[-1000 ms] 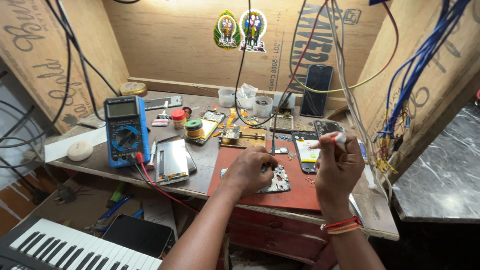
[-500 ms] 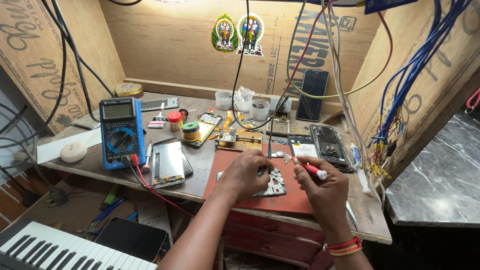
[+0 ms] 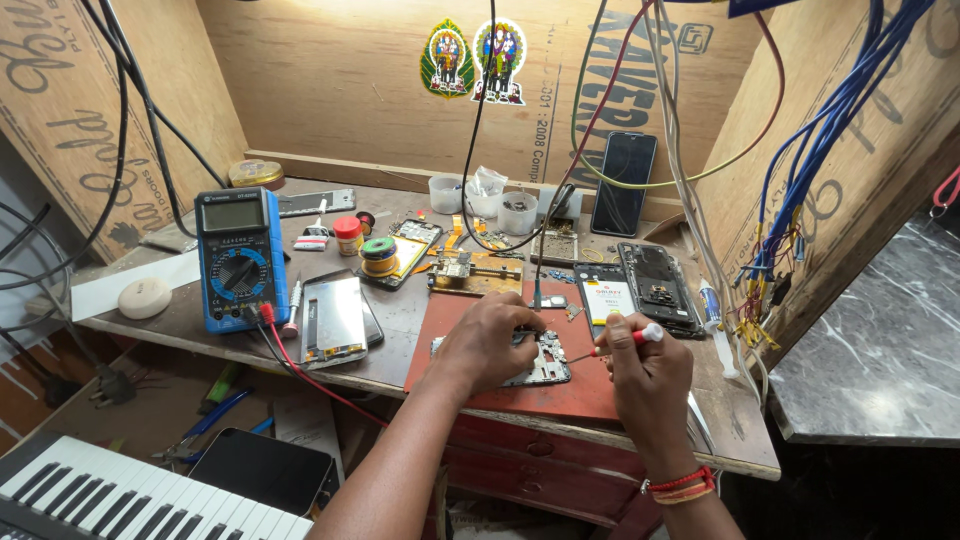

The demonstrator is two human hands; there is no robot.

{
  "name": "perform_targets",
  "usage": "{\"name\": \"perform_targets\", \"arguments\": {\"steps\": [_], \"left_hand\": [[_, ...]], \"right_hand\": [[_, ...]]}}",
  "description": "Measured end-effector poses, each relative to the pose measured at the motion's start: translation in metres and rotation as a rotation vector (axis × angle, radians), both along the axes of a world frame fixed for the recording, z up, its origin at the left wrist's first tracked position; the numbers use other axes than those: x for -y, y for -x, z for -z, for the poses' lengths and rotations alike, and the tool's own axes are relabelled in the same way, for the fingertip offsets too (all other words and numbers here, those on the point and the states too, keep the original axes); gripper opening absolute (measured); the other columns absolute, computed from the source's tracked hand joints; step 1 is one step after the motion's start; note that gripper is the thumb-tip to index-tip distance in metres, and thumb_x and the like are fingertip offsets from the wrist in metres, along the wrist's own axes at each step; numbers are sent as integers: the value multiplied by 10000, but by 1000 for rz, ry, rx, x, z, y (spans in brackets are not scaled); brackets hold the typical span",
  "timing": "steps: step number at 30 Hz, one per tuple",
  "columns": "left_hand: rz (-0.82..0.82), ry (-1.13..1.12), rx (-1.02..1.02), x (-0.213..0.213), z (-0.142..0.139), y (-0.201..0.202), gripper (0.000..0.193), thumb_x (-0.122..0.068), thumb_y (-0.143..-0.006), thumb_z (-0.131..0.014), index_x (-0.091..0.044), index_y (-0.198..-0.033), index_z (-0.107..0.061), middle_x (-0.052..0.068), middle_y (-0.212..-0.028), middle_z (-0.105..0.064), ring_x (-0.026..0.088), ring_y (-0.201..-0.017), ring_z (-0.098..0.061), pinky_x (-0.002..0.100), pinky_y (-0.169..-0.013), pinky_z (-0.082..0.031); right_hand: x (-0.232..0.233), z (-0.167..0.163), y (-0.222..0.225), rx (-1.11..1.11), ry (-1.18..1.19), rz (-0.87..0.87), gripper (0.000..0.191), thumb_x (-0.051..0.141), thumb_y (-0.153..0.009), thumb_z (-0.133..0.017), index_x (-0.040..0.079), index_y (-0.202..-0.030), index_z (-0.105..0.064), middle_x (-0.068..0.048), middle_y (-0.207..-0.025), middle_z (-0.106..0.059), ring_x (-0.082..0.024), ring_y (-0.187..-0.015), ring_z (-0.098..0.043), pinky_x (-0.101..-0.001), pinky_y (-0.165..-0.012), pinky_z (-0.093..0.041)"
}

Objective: The person works at a repair bench on a disassembled smartphone, using a screwdriver on the phone body and probing the exposed motherboard with multimeter test leads to test the board. They reposition the phone and other phone parts on the mat while testing.

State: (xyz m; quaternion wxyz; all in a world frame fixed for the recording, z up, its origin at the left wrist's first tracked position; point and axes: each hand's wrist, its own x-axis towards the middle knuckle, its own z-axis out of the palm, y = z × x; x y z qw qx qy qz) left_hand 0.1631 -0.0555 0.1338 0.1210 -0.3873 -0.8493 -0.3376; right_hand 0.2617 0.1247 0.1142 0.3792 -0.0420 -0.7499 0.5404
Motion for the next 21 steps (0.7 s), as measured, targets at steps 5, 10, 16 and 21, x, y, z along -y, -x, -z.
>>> {"name": "perform_targets", "arguments": {"steps": [5, 10, 16, 21], "left_hand": [[2, -10, 5, -1, 0, 0, 209, -167, -789, -700, -122, -963, -807, 88, -1017, -704, 283, -1062, -649, 408, -958, -508], [-17, 16, 29, 1, -2, -2, 204, -170, -785, -705, -124, -956, -805, 86, -1031, -706, 276, -1072, -655, 402, -965, -514], [-22, 40, 35, 2, -3, -1, 195, -159, -780, -705, -128, -944, -806, 75, -1036, -708, 269, -1079, -654, 394, -972, -510], [-9, 0, 5, 0, 1, 0, 181, -163, -798, -707, -124, -945, -806, 83, -1026, -709, 278, -1072, -653, 399, -966, -509]], "right_hand": [[3, -4, -2, -34, -143, 4, 357, 277, -1026, -610, 23, -795, -710, 4, -614, -662, -33, -528, -553, -236, -475, -428], [9, -9, -5, 15, -130, 22, 344, 282, -1010, -630, 19, -817, -739, -22, -595, -660, -60, -525, -569, -247, -471, -437], [16, -6, -34, -7, -446, 68, 200, 196, -922, -666, 39, -885, -785, -52, -711, -745, -158, -633, -733, -327, -564, -545], [27, 11, -58, -66, -636, 52, 188, 127, -867, -719, 62, -1037, -765, -79, -820, -693, -234, -782, -693, -388, -696, -547]]}}
